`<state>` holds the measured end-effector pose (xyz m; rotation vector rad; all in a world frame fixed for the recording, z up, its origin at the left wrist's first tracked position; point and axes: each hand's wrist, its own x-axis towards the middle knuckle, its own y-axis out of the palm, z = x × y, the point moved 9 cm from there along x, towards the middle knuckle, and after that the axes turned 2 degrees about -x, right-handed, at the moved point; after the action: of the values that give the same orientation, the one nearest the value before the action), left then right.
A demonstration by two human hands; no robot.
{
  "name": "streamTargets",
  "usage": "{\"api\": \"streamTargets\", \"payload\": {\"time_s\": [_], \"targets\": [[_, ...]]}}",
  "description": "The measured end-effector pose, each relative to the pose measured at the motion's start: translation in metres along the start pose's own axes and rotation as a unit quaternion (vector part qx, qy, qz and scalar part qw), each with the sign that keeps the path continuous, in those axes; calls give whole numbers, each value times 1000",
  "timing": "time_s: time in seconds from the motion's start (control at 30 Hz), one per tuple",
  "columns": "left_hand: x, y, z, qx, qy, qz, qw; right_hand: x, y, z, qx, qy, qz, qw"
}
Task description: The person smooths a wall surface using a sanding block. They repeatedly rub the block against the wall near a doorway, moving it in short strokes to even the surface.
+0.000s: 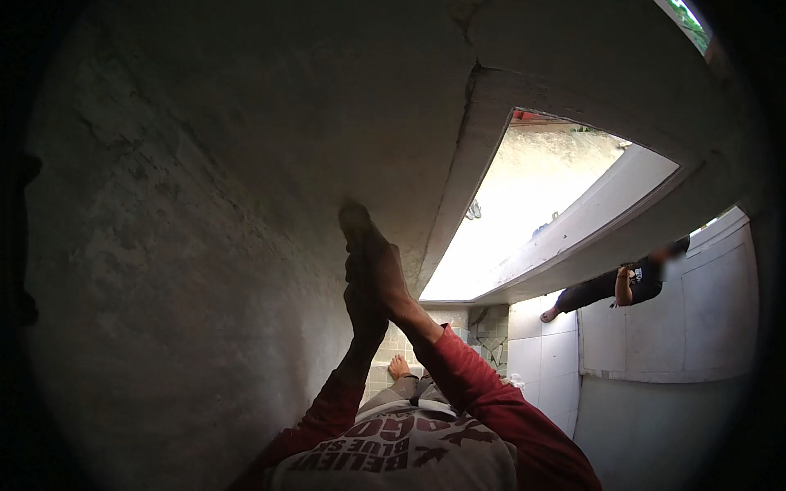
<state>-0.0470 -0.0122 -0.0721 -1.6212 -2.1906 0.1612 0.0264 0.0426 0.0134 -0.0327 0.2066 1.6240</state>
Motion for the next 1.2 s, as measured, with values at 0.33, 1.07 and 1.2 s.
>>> {"api": "streamTargets", "payload": {"time_s": [0.33, 1.07, 1.2], "targets": [[-11, 7, 26, -11, -11, 3, 1000, 0, -4, -13, -34, -45, -10, 998], [2, 0, 0, 36, 6, -13, 999, 7, 0, -19, 0, 34, -2, 999], [-1, 10, 19, 78, -40, 42, 995, 8, 2, -2, -44, -76, 13, 996]]}}
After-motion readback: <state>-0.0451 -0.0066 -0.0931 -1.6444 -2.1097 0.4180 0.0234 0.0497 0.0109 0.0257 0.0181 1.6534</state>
